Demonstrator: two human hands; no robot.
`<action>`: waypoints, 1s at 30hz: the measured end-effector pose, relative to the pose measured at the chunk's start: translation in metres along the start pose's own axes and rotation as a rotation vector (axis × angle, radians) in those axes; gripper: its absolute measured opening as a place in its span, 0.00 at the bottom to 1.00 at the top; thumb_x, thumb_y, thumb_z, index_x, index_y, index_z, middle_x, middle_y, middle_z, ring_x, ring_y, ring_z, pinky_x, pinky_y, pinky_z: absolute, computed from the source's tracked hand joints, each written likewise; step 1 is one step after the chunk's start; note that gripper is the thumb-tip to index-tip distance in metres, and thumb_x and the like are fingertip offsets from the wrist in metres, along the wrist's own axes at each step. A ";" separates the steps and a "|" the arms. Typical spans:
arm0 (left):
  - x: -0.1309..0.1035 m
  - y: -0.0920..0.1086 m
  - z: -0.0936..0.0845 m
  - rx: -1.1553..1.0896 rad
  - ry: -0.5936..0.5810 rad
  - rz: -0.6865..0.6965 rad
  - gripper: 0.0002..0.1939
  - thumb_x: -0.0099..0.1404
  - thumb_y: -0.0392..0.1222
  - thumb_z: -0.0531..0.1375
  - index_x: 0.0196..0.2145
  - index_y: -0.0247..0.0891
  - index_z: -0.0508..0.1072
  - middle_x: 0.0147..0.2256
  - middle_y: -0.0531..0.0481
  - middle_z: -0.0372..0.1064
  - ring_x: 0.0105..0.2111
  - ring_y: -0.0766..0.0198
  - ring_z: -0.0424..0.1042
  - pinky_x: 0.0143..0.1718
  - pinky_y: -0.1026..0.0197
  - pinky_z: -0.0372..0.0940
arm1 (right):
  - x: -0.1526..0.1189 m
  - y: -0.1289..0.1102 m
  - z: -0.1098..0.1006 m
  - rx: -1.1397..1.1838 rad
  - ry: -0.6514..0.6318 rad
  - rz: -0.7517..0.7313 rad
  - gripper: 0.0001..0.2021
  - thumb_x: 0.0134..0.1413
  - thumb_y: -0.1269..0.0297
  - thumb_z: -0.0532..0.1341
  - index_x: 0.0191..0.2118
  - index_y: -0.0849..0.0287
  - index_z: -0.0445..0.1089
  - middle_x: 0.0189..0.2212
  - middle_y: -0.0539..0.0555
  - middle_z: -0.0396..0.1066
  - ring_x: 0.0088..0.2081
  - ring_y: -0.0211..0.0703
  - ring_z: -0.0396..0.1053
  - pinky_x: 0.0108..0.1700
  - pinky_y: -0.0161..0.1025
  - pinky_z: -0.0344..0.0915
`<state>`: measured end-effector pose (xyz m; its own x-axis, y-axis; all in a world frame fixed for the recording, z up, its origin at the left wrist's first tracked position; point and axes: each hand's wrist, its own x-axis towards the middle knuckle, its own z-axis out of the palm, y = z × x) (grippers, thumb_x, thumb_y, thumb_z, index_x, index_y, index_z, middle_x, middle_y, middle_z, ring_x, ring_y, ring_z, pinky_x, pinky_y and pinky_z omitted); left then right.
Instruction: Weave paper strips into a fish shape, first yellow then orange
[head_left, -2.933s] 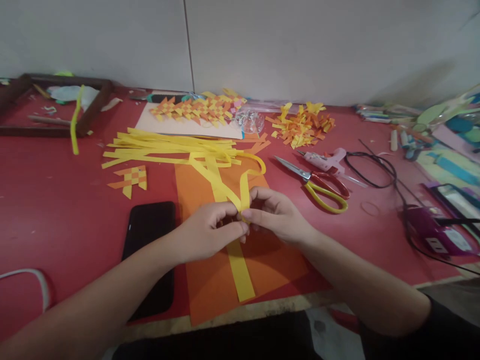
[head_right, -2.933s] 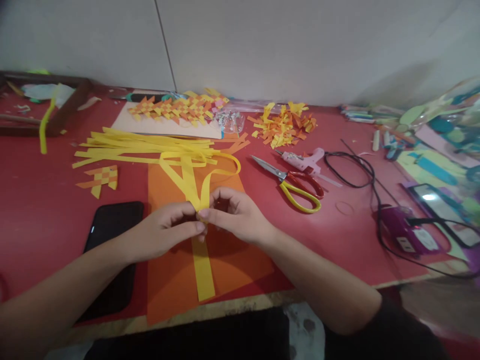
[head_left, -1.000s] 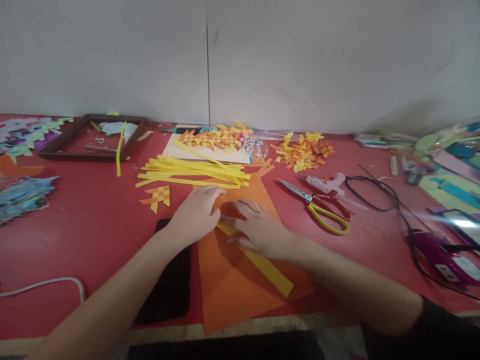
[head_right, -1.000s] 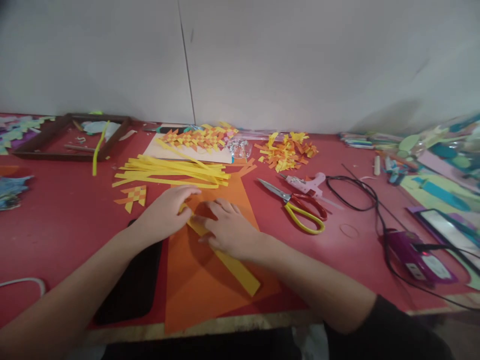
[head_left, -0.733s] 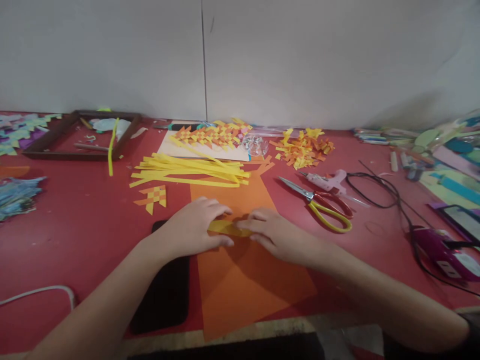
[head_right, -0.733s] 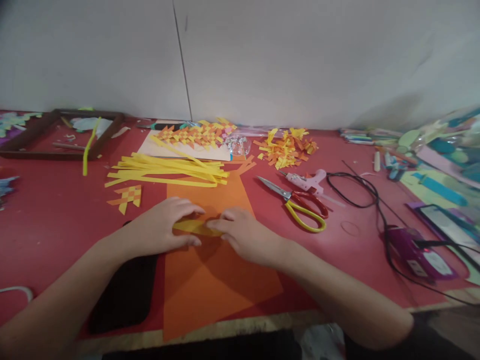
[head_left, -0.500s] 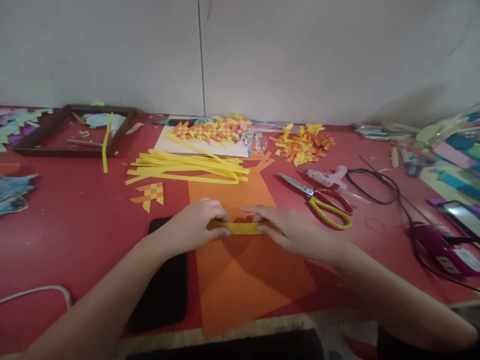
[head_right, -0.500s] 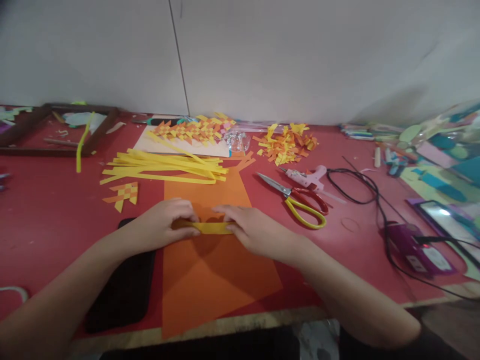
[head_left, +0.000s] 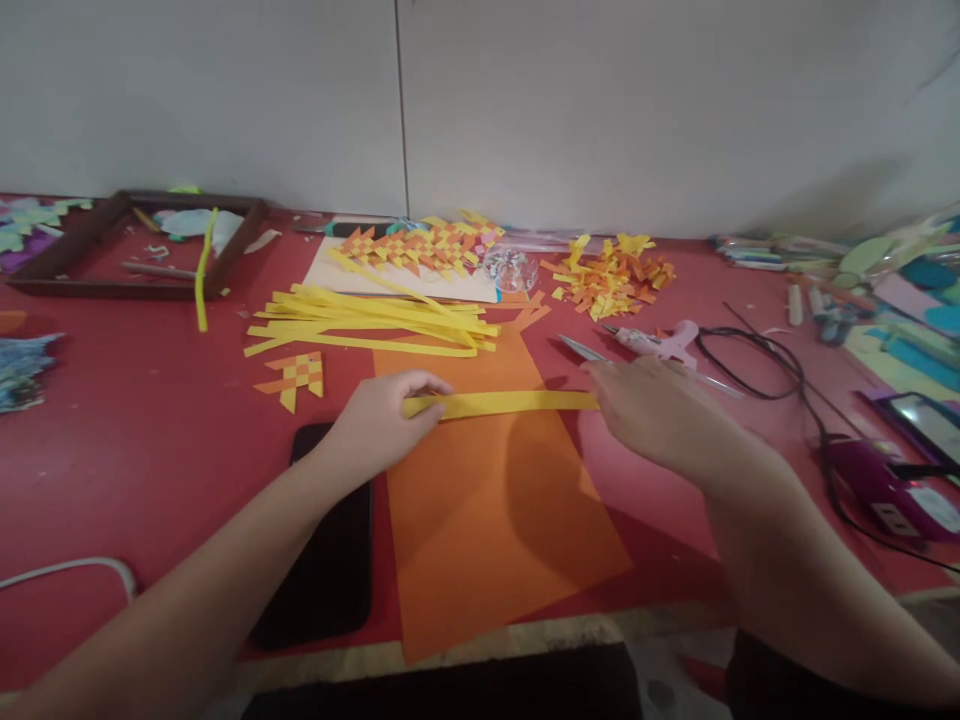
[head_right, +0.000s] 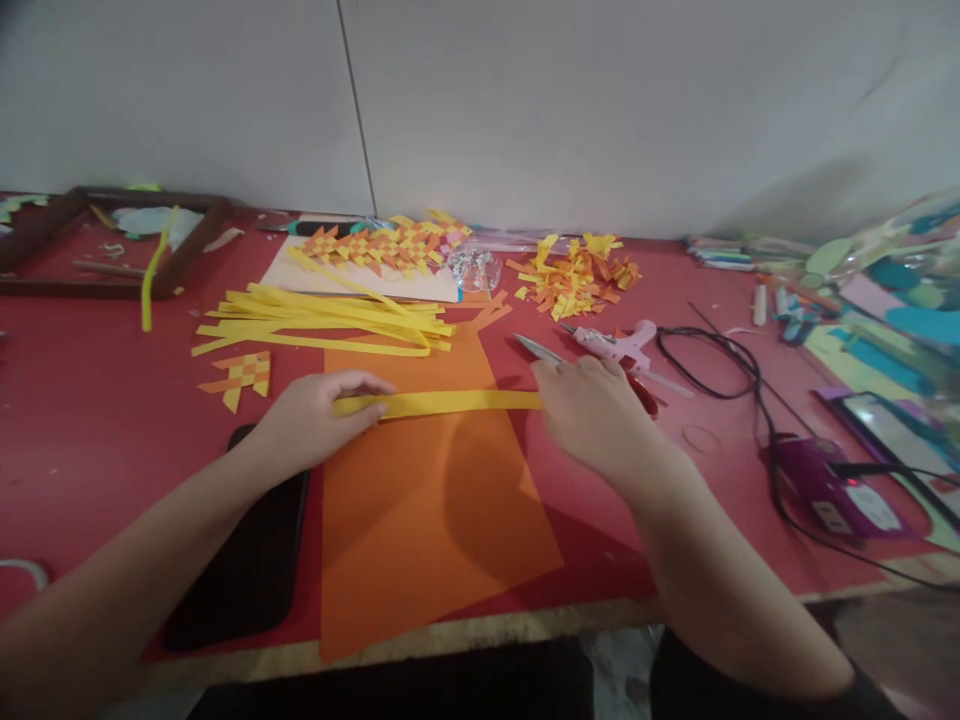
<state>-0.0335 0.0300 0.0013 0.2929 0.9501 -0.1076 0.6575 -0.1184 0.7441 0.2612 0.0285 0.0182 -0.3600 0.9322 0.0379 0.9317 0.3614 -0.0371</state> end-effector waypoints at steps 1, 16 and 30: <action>-0.001 0.001 0.001 -0.016 -0.011 -0.004 0.13 0.62 0.48 0.59 0.41 0.41 0.75 0.43 0.48 0.77 0.46 0.53 0.74 0.47 0.57 0.64 | -0.002 -0.010 0.000 -0.035 0.006 0.004 0.13 0.55 0.75 0.53 0.40 0.61 0.73 0.34 0.64 0.76 0.41 0.60 0.74 0.46 0.55 0.64; -0.006 0.011 0.014 -0.347 -0.225 -0.107 0.18 0.60 0.50 0.62 0.45 0.41 0.68 0.31 0.52 0.73 0.22 0.67 0.69 0.23 0.66 0.60 | -0.005 -0.061 0.045 0.534 0.217 -0.397 0.04 0.61 0.64 0.60 0.39 0.58 0.69 0.32 0.55 0.75 0.34 0.44 0.72 0.37 0.40 0.68; -0.012 0.013 0.010 -0.398 -0.155 -0.089 0.16 0.61 0.48 0.62 0.46 0.42 0.68 0.27 0.54 0.75 0.22 0.67 0.71 0.21 0.68 0.59 | -0.001 -0.063 0.046 0.521 0.362 -0.473 0.05 0.58 0.71 0.60 0.40 0.57 0.69 0.40 0.56 0.76 0.42 0.44 0.73 0.45 0.42 0.71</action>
<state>-0.0213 0.0142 0.0062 0.3679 0.8934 -0.2578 0.3750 0.1112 0.9203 0.2010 0.0057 -0.0257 -0.5907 0.6444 0.4856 0.5090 0.7645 -0.3955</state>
